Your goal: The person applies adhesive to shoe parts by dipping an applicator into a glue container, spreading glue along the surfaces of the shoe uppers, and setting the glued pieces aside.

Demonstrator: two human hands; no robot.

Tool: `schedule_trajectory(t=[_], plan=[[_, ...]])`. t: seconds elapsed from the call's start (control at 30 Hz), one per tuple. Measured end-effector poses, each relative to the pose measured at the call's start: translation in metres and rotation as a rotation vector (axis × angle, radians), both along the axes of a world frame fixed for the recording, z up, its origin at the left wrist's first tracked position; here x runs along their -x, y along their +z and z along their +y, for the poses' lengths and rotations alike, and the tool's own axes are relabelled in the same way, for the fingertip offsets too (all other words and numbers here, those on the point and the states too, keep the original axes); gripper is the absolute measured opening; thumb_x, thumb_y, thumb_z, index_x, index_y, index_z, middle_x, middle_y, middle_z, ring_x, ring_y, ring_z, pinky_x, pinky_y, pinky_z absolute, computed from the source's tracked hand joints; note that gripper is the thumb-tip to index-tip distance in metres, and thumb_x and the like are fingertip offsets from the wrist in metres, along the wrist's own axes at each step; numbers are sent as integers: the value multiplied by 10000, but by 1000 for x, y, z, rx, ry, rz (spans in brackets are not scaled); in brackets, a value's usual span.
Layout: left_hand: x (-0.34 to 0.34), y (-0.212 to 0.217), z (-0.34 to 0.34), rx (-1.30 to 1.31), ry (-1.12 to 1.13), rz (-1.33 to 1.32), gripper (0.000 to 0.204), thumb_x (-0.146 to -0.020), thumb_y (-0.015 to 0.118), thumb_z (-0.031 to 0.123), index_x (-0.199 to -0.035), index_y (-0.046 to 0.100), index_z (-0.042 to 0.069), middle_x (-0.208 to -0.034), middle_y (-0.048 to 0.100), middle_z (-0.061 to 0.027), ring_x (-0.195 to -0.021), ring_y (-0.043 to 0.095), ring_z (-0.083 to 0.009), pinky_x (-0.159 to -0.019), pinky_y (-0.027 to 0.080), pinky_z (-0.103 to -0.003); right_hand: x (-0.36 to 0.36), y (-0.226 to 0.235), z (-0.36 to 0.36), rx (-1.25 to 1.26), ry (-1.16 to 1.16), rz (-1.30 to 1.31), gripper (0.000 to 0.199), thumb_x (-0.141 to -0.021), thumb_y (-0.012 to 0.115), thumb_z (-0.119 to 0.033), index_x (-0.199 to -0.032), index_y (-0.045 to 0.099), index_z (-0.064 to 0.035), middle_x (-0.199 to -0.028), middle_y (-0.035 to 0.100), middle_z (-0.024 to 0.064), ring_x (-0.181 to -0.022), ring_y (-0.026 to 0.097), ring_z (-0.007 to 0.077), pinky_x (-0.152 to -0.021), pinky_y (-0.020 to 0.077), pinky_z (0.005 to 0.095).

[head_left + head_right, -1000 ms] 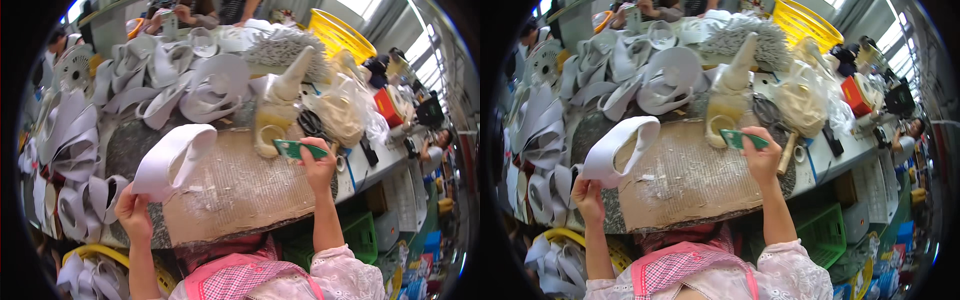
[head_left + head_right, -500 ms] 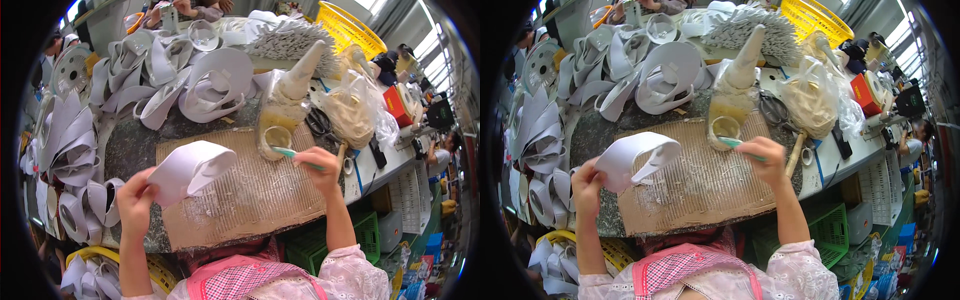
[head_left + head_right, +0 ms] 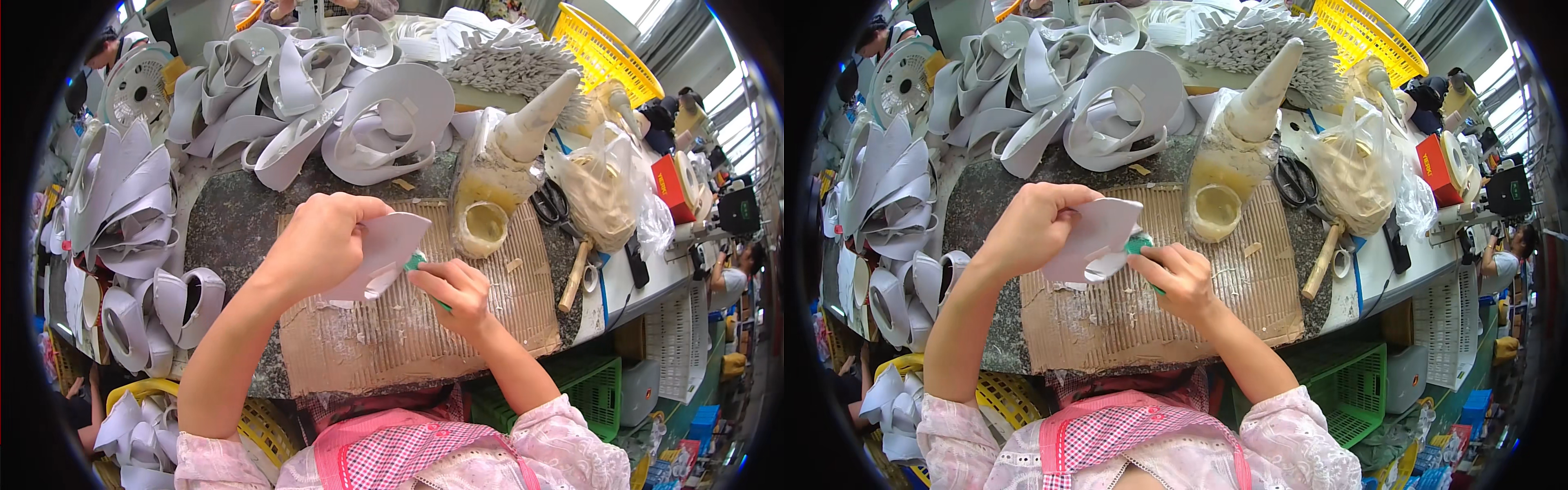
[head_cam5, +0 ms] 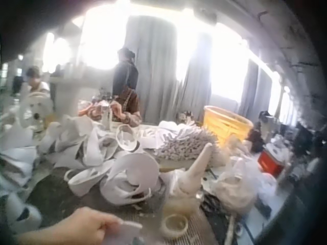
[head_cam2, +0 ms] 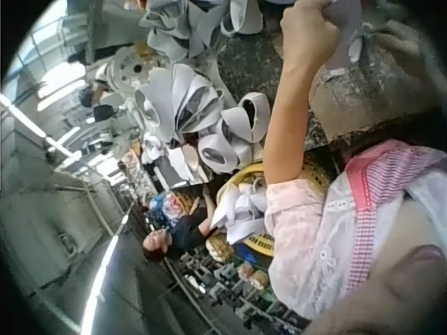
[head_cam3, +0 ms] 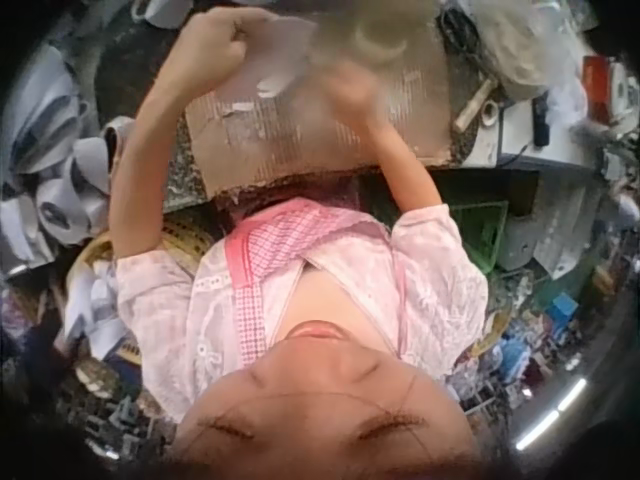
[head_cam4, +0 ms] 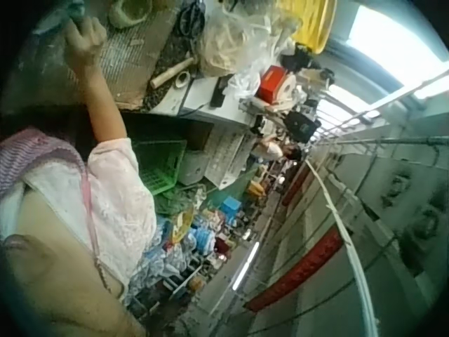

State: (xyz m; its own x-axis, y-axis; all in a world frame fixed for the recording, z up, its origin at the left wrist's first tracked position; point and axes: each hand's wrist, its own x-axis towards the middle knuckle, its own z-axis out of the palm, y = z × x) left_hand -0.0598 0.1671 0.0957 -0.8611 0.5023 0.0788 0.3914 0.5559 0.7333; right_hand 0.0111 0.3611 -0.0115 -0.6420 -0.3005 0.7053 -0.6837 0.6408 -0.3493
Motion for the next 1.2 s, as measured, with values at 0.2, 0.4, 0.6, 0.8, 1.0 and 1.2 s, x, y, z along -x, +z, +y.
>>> schedule_trajectory(t=[0.2, 0.4, 0.6, 0.8, 1.0, 1.2], plan=[[0, -15, -18, -42, 28, -77, 352, -676, 402, -94, -952, 605, -12, -767, 625, -139, -691, 590, -151, -665, 453, -255, -12, 3, -10, 71, 235, -182, 291, -561, 607, 8, -833, 632, -92, -700, 593, 41, -600, 571, 197, -500, 445, 292], [-8, -21, -26, -133, 73, -155, 359, -686, 392, -108, -951, 612, -5, -748, 623, -99, -700, 566, -96, -660, 443, -226, 0, -2, -5, 35, 44, -85, 223, -609, 634, 9, -814, 642, -78, -673, 592, 56, -571, 567, 201, -476, 438, 290], [-28, -7, -32, -112, -10, 48, 384, -631, 415, -132, -936, 616, -12, -781, 627, -129, -648, 581, -163, -623, 445, -237, -21, -13, 15, 1112, 281, -947, 79, -783, 579, -40, -856, 608, -33, -735, 595, 66, -574, 542, 106, -508, 456, 243], [-58, 30, -18, -8, -62, 666, 342, -627, 443, -127, -874, 629, 19, -780, 622, -121, -691, 604, -239, -600, 474, -292, -28, -21, 66, 1740, 617, -751, 164, -881, 486, -194, -988, 466, -70, -715, 479, 44, -509, 402, 87, -464, 374, 214], [-46, 25, -66, -388, 565, 520, 323, -745, 429, -151, -986, 592, -10, -944, 609, -58, -861, 563, -110, -777, 438, -241, -35, -32, 59, 1716, 650, -709, 142, -872, 497, -196, -963, 461, -93, -651, 421, 39, -499, 396, 108, -474, 376, 238], [-44, 26, -75, 104, 251, 917, 286, -669, 499, -102, -895, 623, 23, -842, 599, -71, -769, 589, -218, -649, 472, -316, -32, -31, 60, 1660, 688, -716, 141, -878, 479, -183, -973, 455, -81, -675, 471, 56, -484, 422, 98, -462, 387, 239]])
